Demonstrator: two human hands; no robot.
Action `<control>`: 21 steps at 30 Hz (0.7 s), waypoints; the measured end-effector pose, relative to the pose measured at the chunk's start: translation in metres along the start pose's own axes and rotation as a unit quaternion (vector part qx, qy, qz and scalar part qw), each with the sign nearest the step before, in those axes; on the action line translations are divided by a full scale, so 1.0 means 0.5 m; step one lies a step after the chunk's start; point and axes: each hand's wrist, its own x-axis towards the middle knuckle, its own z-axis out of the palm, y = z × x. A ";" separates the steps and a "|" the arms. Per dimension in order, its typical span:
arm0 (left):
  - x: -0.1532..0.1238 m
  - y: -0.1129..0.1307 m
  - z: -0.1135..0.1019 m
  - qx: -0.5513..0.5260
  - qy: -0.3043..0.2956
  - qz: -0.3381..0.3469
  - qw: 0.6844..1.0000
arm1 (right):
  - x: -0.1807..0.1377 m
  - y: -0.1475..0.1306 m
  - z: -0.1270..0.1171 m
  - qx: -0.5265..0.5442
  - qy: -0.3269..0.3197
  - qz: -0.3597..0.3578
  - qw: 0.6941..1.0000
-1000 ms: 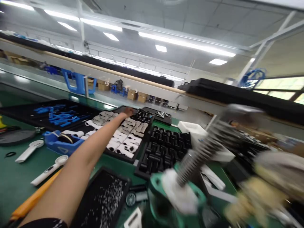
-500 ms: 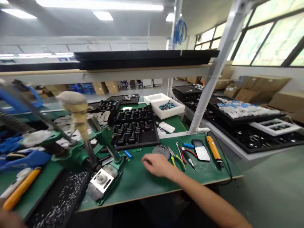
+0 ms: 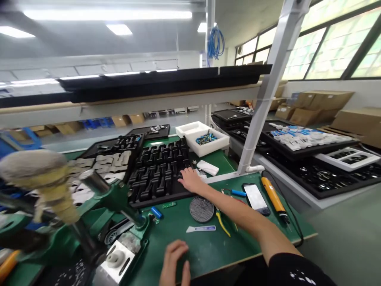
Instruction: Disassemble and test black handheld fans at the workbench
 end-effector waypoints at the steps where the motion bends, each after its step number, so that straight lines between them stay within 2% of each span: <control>1: 0.032 -0.013 -0.014 0.038 0.020 0.003 0.999 | -0.043 -0.009 -0.005 0.018 0.002 -0.004 1.000; 3: 0.098 -0.040 -0.038 0.109 0.026 -0.012 0.994 | -0.137 -0.036 -0.023 0.066 -0.004 -0.015 0.998; 4: 0.129 -0.054 -0.044 0.125 0.007 -0.020 0.992 | -0.181 -0.053 -0.035 0.092 -0.012 -0.018 0.996; 6: 0.180 -0.074 -0.046 0.097 -0.061 -0.044 0.992 | -0.242 -0.082 -0.059 0.202 -0.042 -0.032 0.978; 8: 0.208 -0.081 -0.037 0.023 -0.146 -0.104 0.984 | -0.248 -0.089 -0.077 0.242 -0.066 -0.024 0.968; 10: 0.213 -0.074 -0.023 -0.067 -0.185 -0.198 0.960 | -0.199 -0.067 -0.080 0.185 -0.070 0.026 0.980; 12: 0.199 -0.061 -0.009 -0.160 -0.181 -0.289 0.926 | -0.115 -0.022 -0.067 0.126 -0.034 0.097 0.987; 14: 0.173 -0.052 0.003 -0.227 -0.169 -0.345 0.895 | -0.024 0.026 -0.044 0.075 0.003 0.165 0.983; 17: 0.129 -0.053 0.013 -0.236 -0.111 -0.383 0.886 | 0.074 0.076 -0.004 0.025 0.023 0.246 0.969; 21: 0.090 -0.065 0.008 -0.232 -0.037 -0.399 0.886 | 0.122 0.099 0.043 0.002 0.020 0.287 0.958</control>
